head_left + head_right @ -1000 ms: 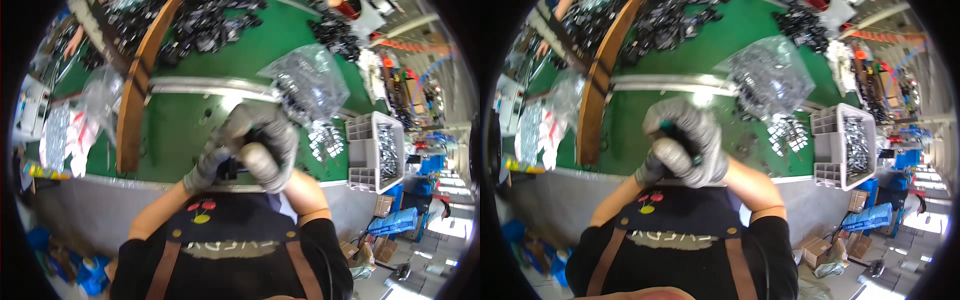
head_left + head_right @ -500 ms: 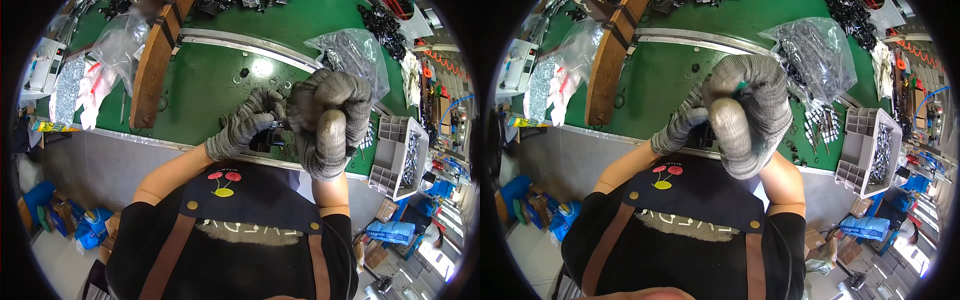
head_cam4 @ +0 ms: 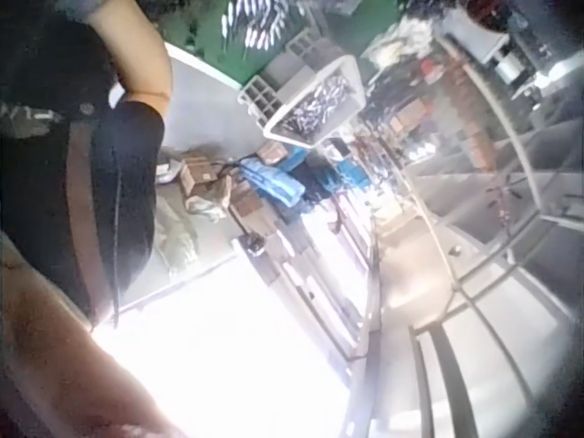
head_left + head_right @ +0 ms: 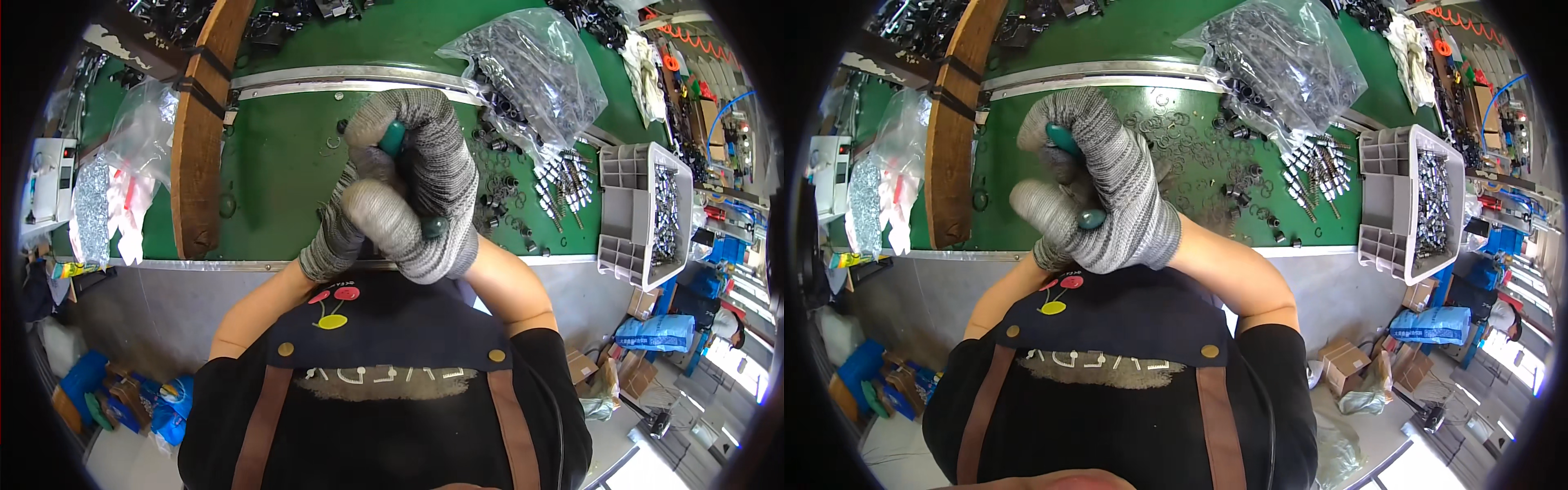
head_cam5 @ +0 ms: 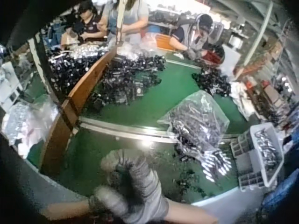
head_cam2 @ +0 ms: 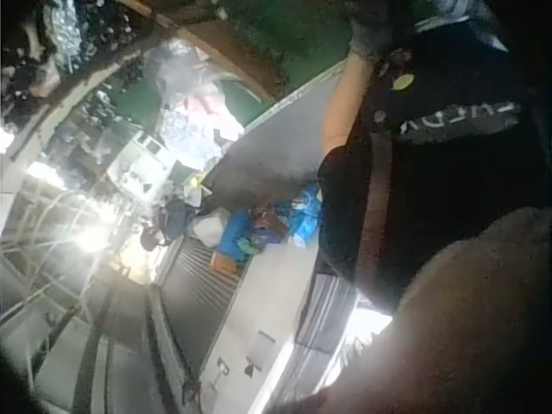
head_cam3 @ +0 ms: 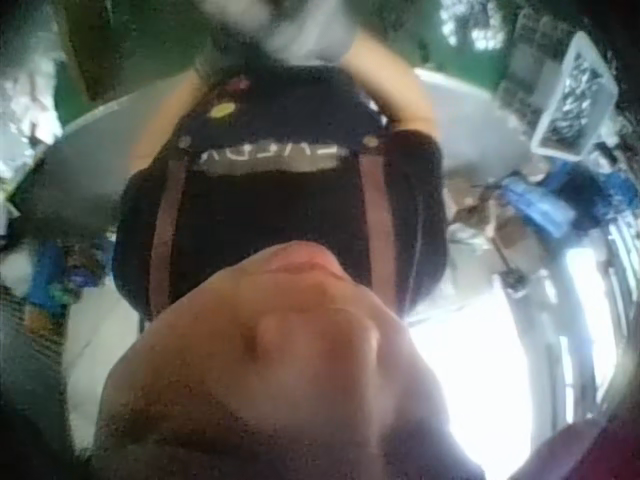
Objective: Assembling and trimming small black plastic components at a manual workstation.
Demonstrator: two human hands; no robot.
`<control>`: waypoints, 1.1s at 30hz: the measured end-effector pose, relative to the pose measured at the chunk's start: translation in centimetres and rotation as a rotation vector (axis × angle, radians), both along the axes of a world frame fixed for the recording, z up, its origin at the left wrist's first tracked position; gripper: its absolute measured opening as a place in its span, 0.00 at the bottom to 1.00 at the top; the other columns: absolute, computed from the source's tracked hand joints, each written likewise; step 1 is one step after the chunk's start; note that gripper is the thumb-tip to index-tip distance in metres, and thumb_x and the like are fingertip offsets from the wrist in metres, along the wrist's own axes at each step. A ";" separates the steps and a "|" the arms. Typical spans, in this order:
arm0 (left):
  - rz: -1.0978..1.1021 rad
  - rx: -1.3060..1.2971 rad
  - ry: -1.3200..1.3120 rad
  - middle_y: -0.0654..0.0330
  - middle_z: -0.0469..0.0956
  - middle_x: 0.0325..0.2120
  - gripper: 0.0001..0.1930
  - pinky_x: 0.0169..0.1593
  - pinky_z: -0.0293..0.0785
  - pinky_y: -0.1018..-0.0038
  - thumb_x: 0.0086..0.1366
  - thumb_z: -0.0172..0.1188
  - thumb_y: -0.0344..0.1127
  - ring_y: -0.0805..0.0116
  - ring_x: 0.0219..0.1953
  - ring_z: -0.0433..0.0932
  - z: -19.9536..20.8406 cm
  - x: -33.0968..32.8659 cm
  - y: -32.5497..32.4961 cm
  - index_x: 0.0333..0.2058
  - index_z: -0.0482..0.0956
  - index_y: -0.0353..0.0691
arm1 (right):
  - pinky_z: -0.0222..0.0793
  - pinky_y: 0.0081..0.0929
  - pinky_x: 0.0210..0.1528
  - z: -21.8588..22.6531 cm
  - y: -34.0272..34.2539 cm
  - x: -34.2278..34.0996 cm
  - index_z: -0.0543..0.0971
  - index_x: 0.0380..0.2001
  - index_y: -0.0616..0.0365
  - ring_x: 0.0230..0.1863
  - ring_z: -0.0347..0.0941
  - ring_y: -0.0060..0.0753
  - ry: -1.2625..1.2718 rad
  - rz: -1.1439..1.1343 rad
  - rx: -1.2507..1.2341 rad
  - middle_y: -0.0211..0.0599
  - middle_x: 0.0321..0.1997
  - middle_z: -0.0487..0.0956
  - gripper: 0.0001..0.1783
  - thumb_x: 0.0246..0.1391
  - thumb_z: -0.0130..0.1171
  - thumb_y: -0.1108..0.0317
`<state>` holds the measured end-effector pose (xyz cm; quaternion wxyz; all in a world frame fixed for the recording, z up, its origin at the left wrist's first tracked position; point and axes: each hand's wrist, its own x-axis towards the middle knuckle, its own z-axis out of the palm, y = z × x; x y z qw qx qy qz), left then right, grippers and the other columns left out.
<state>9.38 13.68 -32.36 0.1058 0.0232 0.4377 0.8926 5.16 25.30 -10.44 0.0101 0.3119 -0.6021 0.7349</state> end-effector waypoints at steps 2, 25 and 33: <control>-0.037 0.149 -0.062 0.59 0.75 0.45 0.21 0.60 0.69 0.69 0.66 0.61 0.36 0.66 0.51 0.74 -2.2 0.8 -0.9 0.55 0.70 0.40 | 0.63 0.20 0.28 0.4 0.2 0.8 0.75 0.46 0.62 0.25 0.63 0.19 -0.036 0.016 -0.131 0.29 0.33 0.74 0.25 0.47 0.71 0.62; -0.086 0.366 0.121 0.55 0.76 0.43 0.28 0.70 0.53 0.47 0.66 0.59 0.58 0.64 0.50 0.75 8.8 0.7 0.5 0.51 0.71 0.40 | 0.73 0.41 0.52 -10.8 18.3 -6.2 0.81 0.45 0.55 0.47 0.77 0.54 0.167 -0.491 1.481 0.53 0.49 0.77 0.17 0.50 0.64 0.73; -0.151 0.368 0.135 0.55 0.76 0.40 0.29 0.70 0.52 0.45 0.65 0.59 0.60 0.62 0.50 0.75 6.4 0.2 -0.5 0.50 0.71 0.40 | 0.69 0.41 0.55 -10.0 17.4 -5.9 0.82 0.45 0.54 0.51 0.74 0.53 0.156 -0.508 1.382 0.50 0.50 0.76 0.15 0.52 0.65 0.73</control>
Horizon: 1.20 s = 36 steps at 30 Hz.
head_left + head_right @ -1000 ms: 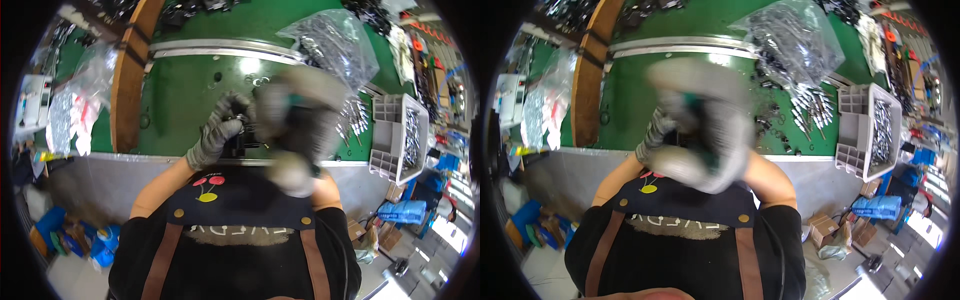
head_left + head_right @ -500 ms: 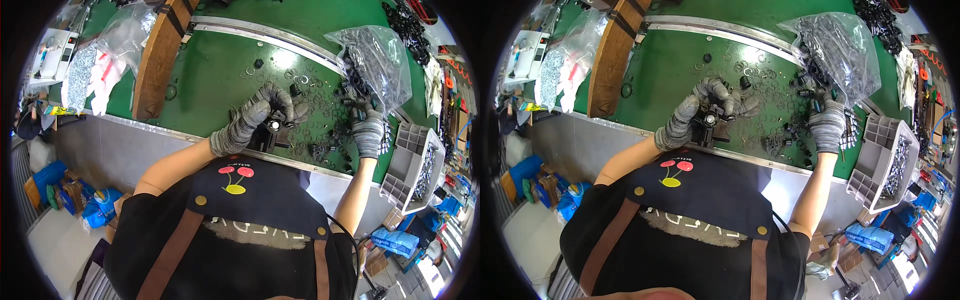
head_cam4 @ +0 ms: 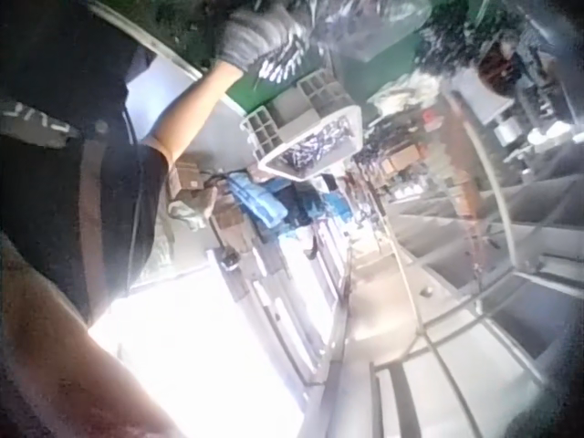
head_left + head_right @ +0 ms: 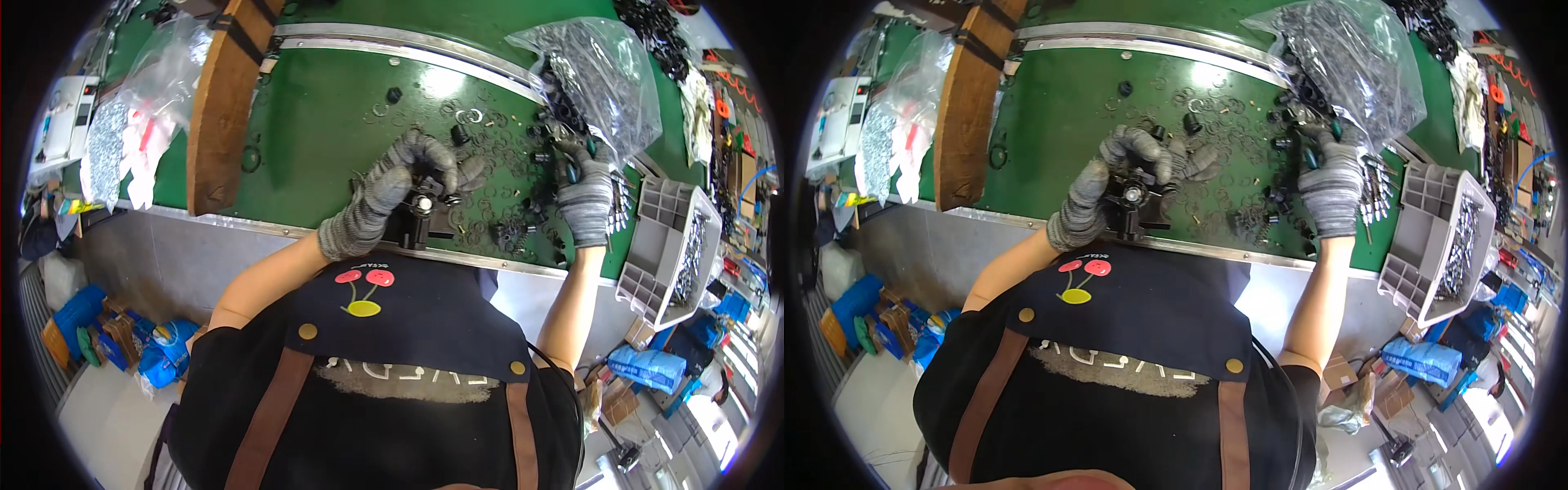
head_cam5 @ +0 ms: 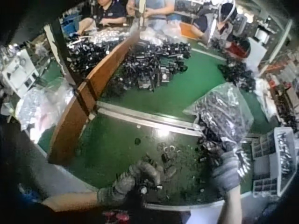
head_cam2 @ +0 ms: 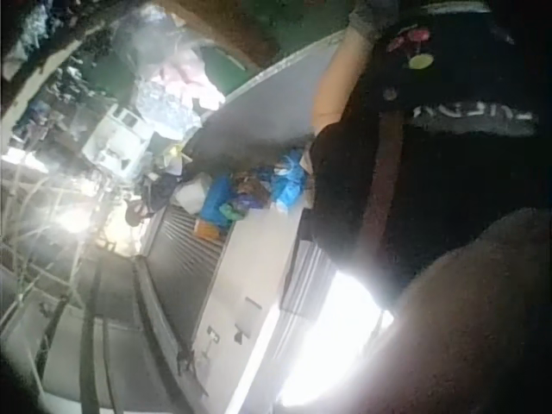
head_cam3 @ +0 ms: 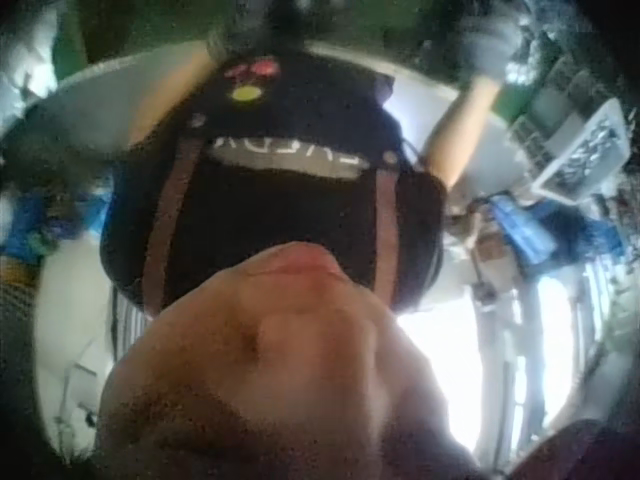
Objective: Assembling and trimming small black plastic components at a manual workstation.
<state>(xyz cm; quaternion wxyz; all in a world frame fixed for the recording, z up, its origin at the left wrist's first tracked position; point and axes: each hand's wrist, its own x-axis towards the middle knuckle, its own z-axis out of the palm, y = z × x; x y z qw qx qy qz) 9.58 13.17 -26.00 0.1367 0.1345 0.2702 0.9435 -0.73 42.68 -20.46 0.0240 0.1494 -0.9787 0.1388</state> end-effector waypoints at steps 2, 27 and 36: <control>-0.017 -0.032 -0.041 0.56 0.76 0.40 0.30 0.70 0.52 0.45 0.64 0.59 0.61 0.63 0.50 0.75 1.7 0.2 -0.2 0.50 0.71 0.40 | 0.70 0.41 0.55 0.2 -0.4 0.3 0.81 0.46 0.54 0.51 0.74 0.53 0.020 0.034 0.024 0.50 0.50 0.76 0.16 0.52 0.65 0.73; 0.061 -0.254 -0.135 0.58 0.75 0.37 0.37 0.53 0.71 0.72 0.62 0.52 0.72 0.71 0.40 0.75 3.1 0.5 0.1 0.50 0.71 0.40 | 0.68 0.26 0.34 3.2 -5.0 1.3 0.77 0.50 0.56 0.34 0.71 0.26 -0.154 -0.105 -0.279 0.37 0.31 0.77 0.21 0.53 0.69 0.64; 0.141 -0.287 -0.130 0.58 0.75 0.37 0.37 0.54 0.70 0.71 0.64 0.51 0.71 0.71 0.41 0.75 3.3 0.7 0.7 0.51 0.72 0.39 | 0.61 0.15 0.27 9.2 -12.7 5.7 0.61 0.67 0.52 0.28 0.63 0.18 -0.256 0.393 -1.653 0.28 0.34 0.67 0.43 0.51 0.72 0.64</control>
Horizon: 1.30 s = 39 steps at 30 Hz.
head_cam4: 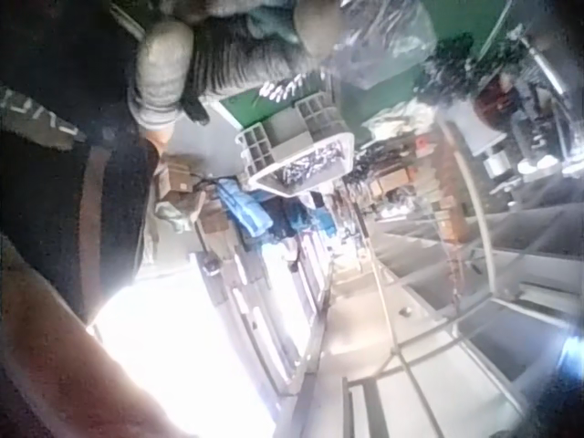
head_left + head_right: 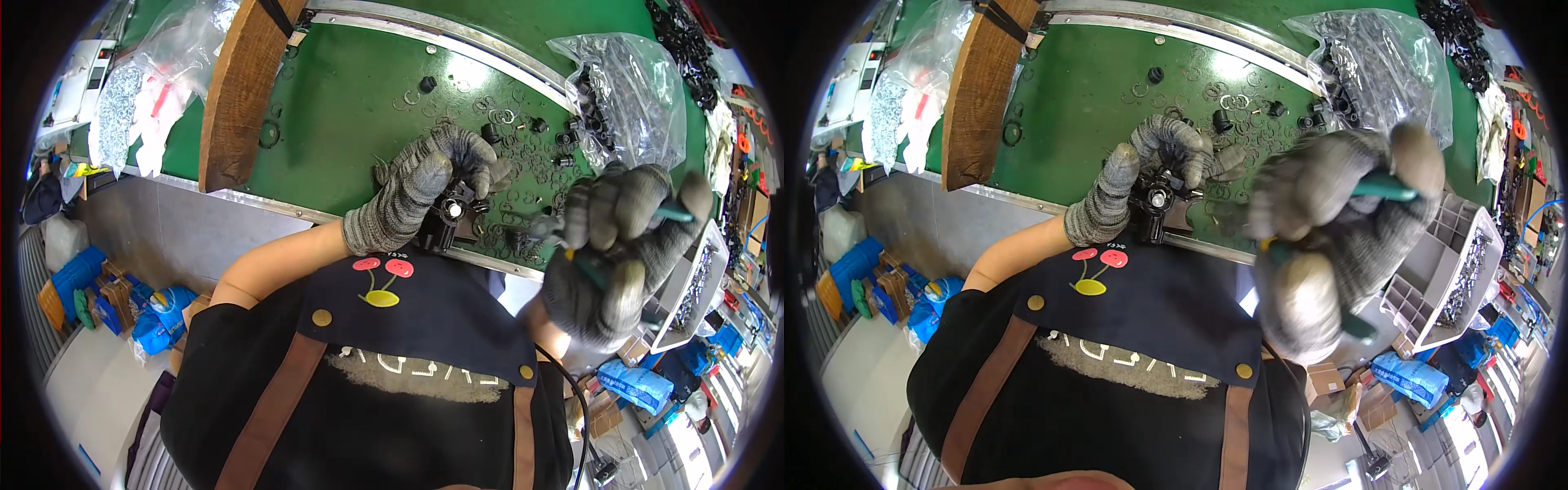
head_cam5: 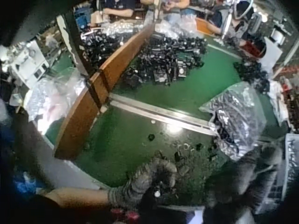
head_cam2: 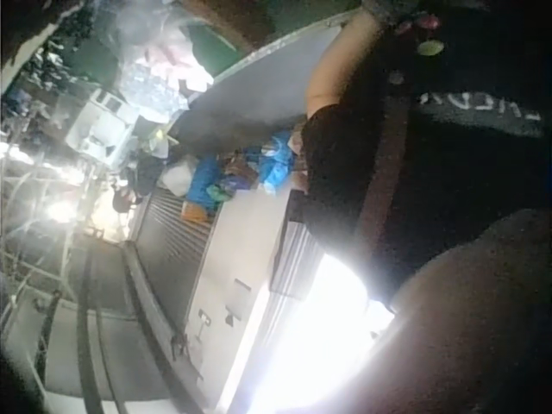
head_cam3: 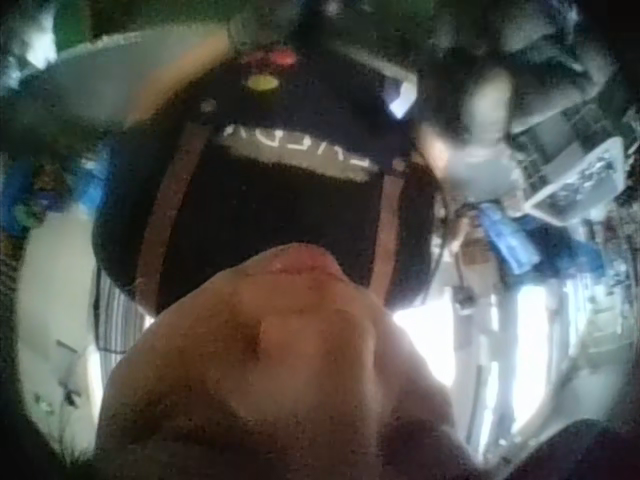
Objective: Assembling and trimming small black plastic components at a manual workstation.
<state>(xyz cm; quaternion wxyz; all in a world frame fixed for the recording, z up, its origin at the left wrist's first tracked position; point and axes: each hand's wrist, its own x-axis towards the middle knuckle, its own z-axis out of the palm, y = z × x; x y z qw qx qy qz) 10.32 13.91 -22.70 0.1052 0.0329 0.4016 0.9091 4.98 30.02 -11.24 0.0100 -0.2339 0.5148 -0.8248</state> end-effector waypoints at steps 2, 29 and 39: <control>-0.002 0.022 0.000 0.58 0.75 0.37 0.37 0.55 0.70 0.71 0.64 0.51 0.71 0.71 0.42 0.75 -0.3 0.0 0.3 0.50 0.72 0.39 | 0.61 0.15 0.27 0.0 -1.5 0.9 0.61 0.67 0.52 0.28 0.62 0.18 0.040 -0.013 -0.035 0.27 0.33 0.66 0.42 0.52 0.71 0.63; 0.214 -0.279 0.239 0.63 0.74 0.30 0.18 0.43 0.72 0.74 0.73 0.52 0.48 0.75 0.35 0.73 0.7 0.5 1.0 0.46 0.74 0.37 | 0.61 0.18 0.27 -2.9 -3.2 3.7 0.67 0.49 0.48 0.26 0.61 0.21 0.369 -0.128 0.104 0.30 0.33 0.67 0.29 0.51 0.73 0.57; 0.184 -0.059 -0.003 0.63 0.76 0.32 0.33 0.50 0.73 0.72 0.61 0.61 0.66 0.76 0.37 0.74 0.3 0.8 1.7 0.44 0.75 0.37 | 0.67 0.24 0.25 0.0 -2.5 3.9 0.68 0.54 0.49 0.26 0.65 0.24 0.148 -0.067 0.072 0.30 0.30 0.67 0.27 0.56 0.67 0.55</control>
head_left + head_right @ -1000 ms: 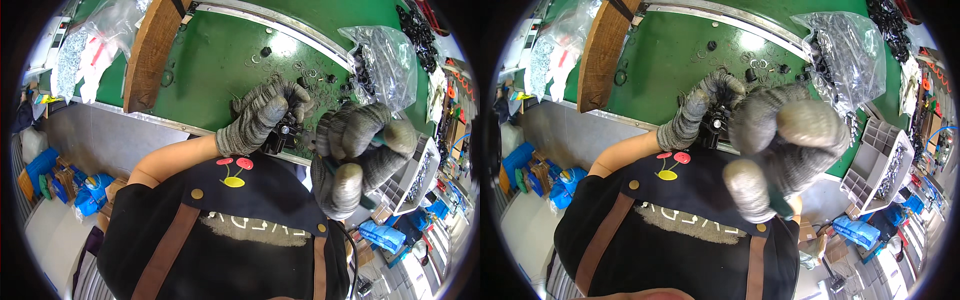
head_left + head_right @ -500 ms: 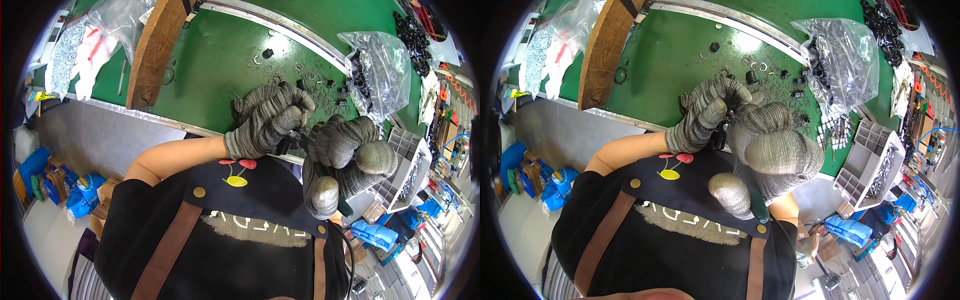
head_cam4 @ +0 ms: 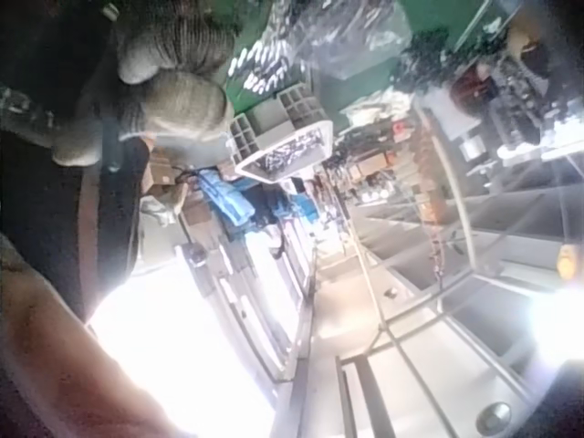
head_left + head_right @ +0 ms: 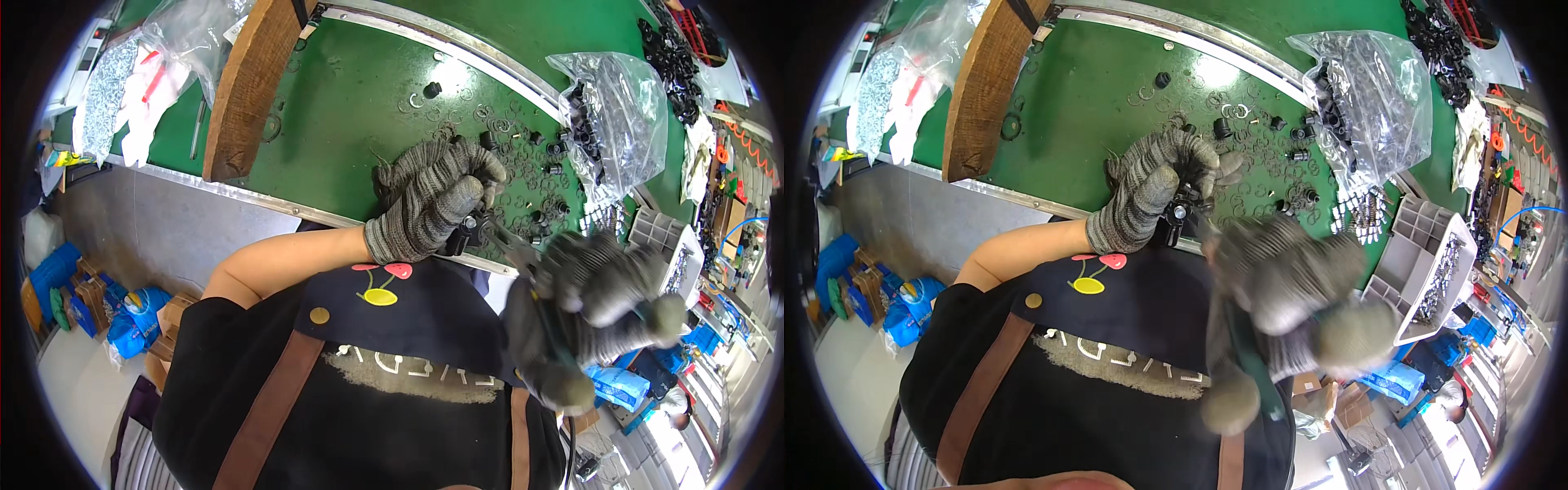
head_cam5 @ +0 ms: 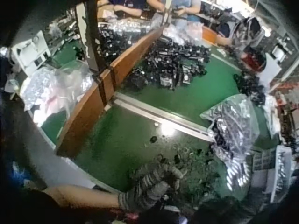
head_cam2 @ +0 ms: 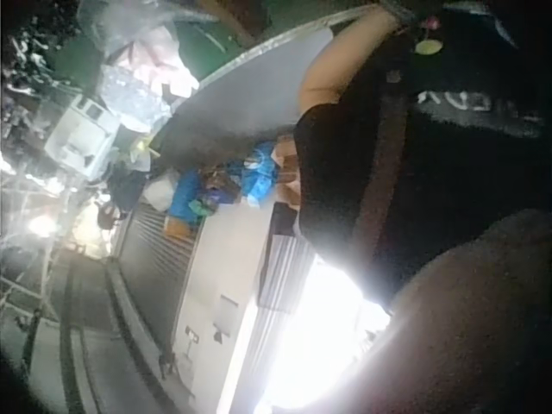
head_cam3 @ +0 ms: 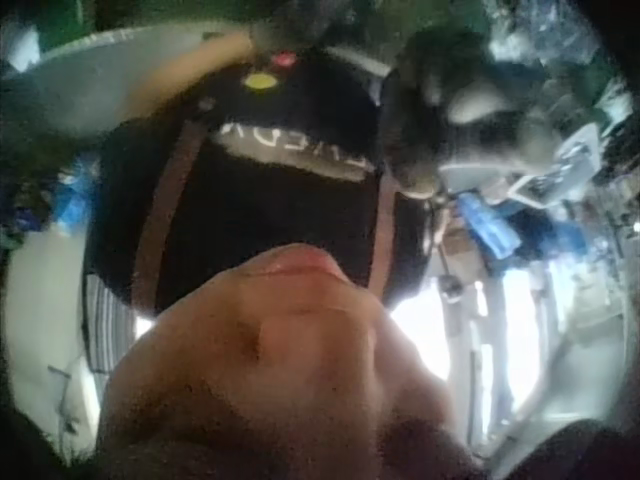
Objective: Assembling and trimming small black plastic components at a manual workstation.
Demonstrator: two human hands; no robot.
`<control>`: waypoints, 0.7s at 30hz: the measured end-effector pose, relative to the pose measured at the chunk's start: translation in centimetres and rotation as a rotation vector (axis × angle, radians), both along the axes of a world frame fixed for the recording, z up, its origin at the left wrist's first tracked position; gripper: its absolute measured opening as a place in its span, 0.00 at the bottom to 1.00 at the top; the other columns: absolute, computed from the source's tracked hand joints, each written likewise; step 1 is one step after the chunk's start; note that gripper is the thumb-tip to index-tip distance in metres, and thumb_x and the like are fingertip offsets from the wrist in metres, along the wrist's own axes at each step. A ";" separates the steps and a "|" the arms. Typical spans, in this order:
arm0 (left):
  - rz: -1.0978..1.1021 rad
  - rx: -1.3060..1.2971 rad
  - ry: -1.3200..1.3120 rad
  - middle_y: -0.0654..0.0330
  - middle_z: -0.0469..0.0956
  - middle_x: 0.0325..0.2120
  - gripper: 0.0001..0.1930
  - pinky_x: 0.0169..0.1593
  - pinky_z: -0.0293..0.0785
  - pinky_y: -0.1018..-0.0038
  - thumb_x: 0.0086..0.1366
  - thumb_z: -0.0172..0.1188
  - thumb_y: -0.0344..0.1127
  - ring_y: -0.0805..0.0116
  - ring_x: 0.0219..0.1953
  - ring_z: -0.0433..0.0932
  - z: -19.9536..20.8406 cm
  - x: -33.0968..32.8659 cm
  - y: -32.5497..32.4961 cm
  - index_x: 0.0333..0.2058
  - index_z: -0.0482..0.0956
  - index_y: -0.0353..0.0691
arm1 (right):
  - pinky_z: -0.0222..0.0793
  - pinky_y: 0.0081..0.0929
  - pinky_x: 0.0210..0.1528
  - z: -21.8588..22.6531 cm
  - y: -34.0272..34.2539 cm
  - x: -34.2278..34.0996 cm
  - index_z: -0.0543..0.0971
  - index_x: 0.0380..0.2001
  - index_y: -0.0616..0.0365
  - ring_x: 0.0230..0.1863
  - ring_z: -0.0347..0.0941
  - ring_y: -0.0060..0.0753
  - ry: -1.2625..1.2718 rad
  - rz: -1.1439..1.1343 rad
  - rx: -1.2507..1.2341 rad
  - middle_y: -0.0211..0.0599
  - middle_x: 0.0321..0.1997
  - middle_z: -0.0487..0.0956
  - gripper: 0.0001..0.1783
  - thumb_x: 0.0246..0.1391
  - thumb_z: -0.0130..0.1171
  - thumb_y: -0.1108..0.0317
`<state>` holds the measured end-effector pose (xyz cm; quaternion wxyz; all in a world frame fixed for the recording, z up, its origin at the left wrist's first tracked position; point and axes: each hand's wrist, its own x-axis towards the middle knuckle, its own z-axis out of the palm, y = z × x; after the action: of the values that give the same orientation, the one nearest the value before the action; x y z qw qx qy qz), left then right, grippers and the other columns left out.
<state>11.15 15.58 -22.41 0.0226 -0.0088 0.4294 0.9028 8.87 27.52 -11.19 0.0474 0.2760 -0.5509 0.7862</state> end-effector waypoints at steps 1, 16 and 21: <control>-0.017 0.018 -0.015 0.63 0.75 0.31 0.34 0.51 0.73 0.71 0.60 0.62 0.66 0.76 0.36 0.74 -0.1 0.0 0.1 0.44 0.75 0.36 | 0.69 0.25 0.25 0.9 -0.1 -0.3 0.68 0.55 0.50 0.25 0.66 0.24 0.058 0.037 -0.021 0.31 0.30 0.68 0.27 0.57 0.66 0.57; 0.019 -0.105 0.054 0.64 0.73 0.27 0.32 0.57 0.73 0.64 0.62 0.60 0.65 0.76 0.33 0.73 -0.1 -0.2 -0.1 0.43 0.75 0.37 | 0.64 0.24 0.19 -2.3 0.4 -0.9 0.67 0.56 0.55 0.18 0.59 0.25 0.261 0.062 -0.050 0.31 0.26 0.65 0.29 0.56 0.67 0.58; -0.013 -0.158 0.082 0.64 0.73 0.28 0.29 0.59 0.72 0.64 0.65 0.57 0.63 0.75 0.33 0.73 -0.2 -0.3 -0.5 0.43 0.74 0.38 | 0.56 0.21 0.20 -2.0 -1.6 -0.4 0.66 0.57 0.52 0.20 0.56 0.24 0.270 0.052 0.050 0.31 0.28 0.63 0.30 0.56 0.68 0.57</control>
<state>10.87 15.07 -22.66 0.0100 0.0291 0.5001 0.8654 8.45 25.87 -13.15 0.0937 0.3947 -0.5514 0.7290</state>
